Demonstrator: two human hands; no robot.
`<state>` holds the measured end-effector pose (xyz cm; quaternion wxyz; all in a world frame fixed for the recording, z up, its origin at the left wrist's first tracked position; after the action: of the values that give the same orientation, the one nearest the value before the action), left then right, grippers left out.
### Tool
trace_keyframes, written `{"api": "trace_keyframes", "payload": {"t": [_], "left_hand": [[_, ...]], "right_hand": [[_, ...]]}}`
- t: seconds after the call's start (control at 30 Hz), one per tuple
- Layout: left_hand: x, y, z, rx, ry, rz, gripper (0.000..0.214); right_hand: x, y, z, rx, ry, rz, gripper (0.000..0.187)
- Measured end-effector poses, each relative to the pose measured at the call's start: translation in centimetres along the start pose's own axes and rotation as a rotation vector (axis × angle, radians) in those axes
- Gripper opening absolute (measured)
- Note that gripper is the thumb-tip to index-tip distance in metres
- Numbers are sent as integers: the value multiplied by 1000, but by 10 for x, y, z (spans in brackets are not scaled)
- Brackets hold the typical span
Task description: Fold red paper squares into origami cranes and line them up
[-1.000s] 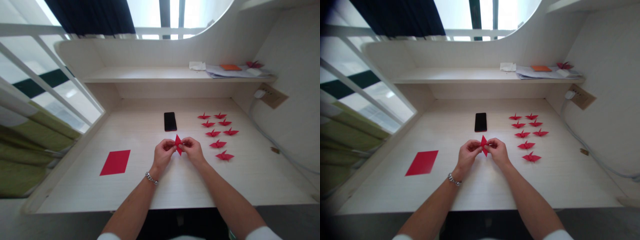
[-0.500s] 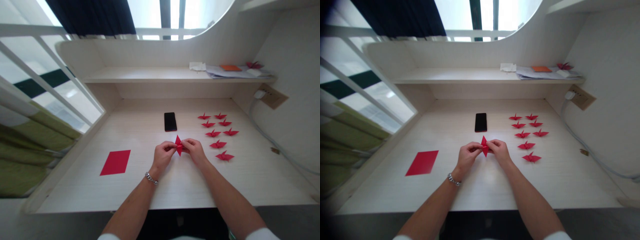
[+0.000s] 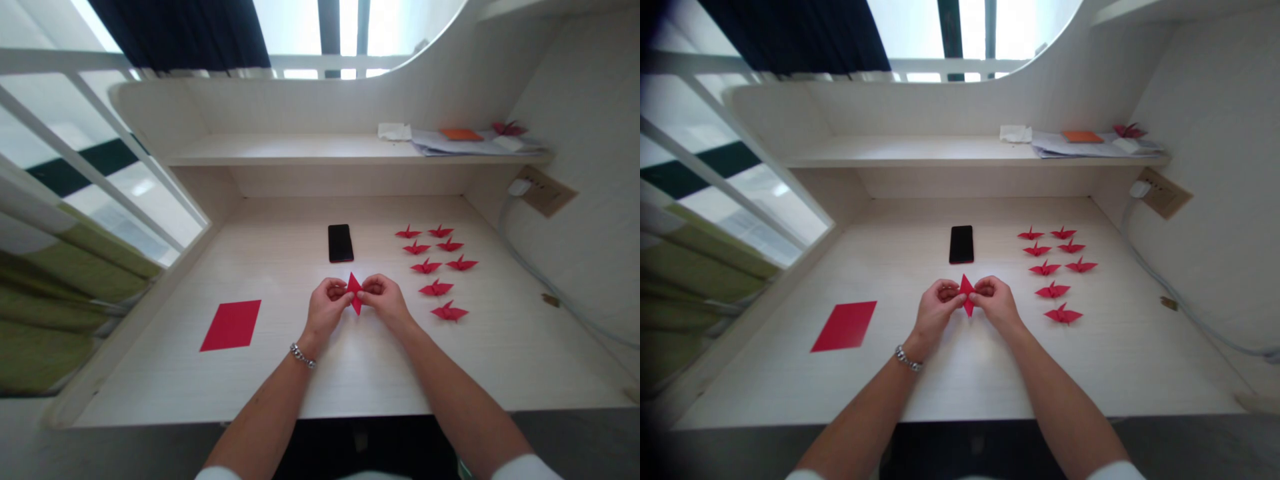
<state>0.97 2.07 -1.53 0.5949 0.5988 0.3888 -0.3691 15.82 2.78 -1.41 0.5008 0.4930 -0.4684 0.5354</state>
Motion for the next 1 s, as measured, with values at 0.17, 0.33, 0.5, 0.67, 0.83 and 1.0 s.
{"api": "trace_keyframes", "payload": {"t": [0.17, 0.33, 0.5, 0.67, 0.83, 1.0], "left_hand": [[-1, 1, 1, -11, -40, 9, 42], [-3, 2, 3, -30, -49, -3, 44], [-4, 2, 4, -44, -12, -29, 47], [0, 4, 2, -12, -63, -17, 49], [2, 1, -1, -25, -54, -83, 30], [1, -3, -1, -99, -29, 30, 30]], "right_hand": [[-3, 2, 0, -19, 12, 23, 35], [-3, 2, 1, -37, 20, 32, 41], [-4, 4, 1, -12, 32, 45, 46], [-2, 2, 1, 29, -5, 90, 45], [-6, 6, 3, 47, 23, 63, 46], [-10, 13, 5, 85, 40, 79, 44]]}}
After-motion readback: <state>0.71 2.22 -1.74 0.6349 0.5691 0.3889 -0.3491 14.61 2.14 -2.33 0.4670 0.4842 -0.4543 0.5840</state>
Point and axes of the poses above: each hand's wrist, its own z-axis away from the middle knuckle, its own y-axis out of the palm, x = y × z, the point moved 4 cm from there along -z, towards the middle knuckle, and after that the axes turned 15 degrees about z, right-handed, at the moved point
